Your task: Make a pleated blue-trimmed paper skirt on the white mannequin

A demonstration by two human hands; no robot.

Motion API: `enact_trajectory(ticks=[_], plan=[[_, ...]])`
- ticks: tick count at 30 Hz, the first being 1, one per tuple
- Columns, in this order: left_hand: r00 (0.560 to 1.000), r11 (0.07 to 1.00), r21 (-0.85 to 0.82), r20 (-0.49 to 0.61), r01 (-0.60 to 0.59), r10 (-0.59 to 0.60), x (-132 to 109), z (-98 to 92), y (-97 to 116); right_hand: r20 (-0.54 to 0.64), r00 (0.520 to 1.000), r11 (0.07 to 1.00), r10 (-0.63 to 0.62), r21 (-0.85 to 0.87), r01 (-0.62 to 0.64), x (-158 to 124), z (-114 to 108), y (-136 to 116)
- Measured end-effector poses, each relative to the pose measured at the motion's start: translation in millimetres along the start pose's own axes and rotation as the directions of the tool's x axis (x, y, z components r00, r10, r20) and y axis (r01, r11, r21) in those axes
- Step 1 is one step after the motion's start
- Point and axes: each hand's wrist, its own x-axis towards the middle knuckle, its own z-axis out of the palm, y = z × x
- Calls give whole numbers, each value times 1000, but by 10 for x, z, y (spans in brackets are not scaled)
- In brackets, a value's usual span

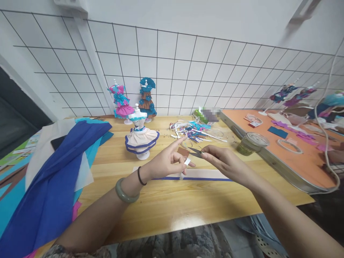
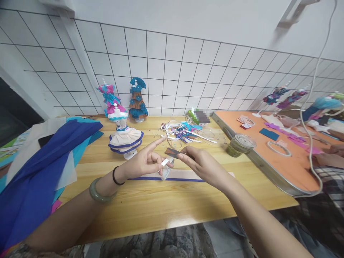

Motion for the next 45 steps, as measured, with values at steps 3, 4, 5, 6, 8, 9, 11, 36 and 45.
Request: enact_trajectory(ticks=[3, 4, 5, 6, 8, 9, 11, 36, 45], plan=[[1000, 997, -80, -21, -5, 3, 3, -6, -1, -8, 999, 999, -47, -20, 46, 4, 16, 23], [1000, 995, -97, -25, -8, 6, 4, -8, -2, -19, 999, 998, -51, -28, 50, 9, 19, 38], [1000, 994, -107, -30, -12, 9, 5, -10, -3, -36, 998, 998, -51, -38, 50, 14, 22, 55], [999, 994, -112, -34, -13, 9, 6, -12, -4, -55, 997, 998, -48, -50, 45, 20, 26, 74], [999, 993, -116, -35, -12, 8, 8, -17, -8, -93, 995, 996, -37, -86, 29, 27, 40, 109], [999, 993, -118, -39, -11, 6, 9, -20, -11, -116, 993, 994, -34, -110, 21, 29, 49, 121], [999, 992, -126, -41, -2, -3, 12, -24, -19, -183, 983, 988, -33, -154, 4, 29, 63, 138], [967, 982, -25, -180, -186, 179, 0, 9, -3, -297, 935, 889, 195, 456, -41, -122, 684, 301], [961, 981, 14, -200, -193, 192, -14, 70, 14, -298, 926, 637, 232, 766, 87, 174, 952, -49]])
